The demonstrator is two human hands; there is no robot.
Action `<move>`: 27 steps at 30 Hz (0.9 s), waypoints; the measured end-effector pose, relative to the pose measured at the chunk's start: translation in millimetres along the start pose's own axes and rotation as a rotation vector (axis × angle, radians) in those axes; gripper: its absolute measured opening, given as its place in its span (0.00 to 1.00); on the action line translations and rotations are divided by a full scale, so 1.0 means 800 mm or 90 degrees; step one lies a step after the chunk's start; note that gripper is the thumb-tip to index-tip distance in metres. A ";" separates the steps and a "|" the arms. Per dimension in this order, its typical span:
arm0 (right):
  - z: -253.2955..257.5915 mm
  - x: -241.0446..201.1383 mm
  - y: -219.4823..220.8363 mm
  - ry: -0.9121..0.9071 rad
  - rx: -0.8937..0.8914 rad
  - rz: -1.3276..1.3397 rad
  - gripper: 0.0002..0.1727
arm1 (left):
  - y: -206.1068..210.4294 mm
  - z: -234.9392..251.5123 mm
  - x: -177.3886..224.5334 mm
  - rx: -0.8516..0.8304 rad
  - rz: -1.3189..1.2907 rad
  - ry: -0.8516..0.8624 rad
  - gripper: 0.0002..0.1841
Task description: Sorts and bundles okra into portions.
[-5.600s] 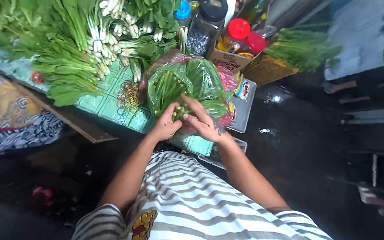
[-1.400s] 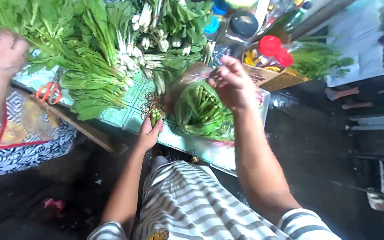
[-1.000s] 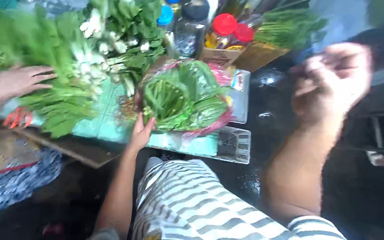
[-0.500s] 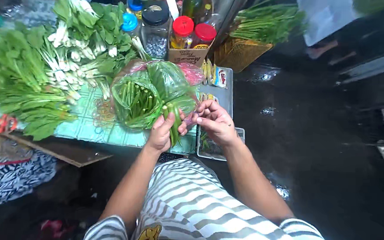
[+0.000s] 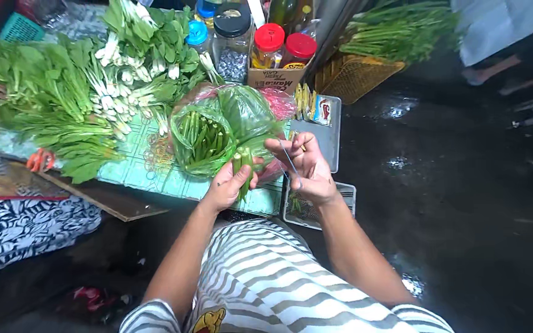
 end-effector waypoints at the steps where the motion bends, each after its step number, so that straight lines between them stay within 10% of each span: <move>1: 0.005 0.001 0.002 0.000 -0.045 -0.065 0.45 | -0.010 -0.005 0.005 0.009 0.076 -0.001 0.19; 12: 0.068 0.060 0.105 0.103 -0.447 -0.590 0.51 | -0.036 -0.022 0.024 -0.007 0.532 -0.050 0.19; 27: 0.056 0.094 0.078 0.185 -0.139 -0.202 0.34 | -0.080 -0.023 0.049 -0.047 0.372 0.004 0.22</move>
Point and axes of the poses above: each hand's wrist, its own z-axis towards the middle knuckle, its own y-axis out of the palm, x = y × z, the point moved 9 cm from there along z, towards the middle knuckle, and after that the axes turned 14 degrees about -y, right-handed, at the moved point
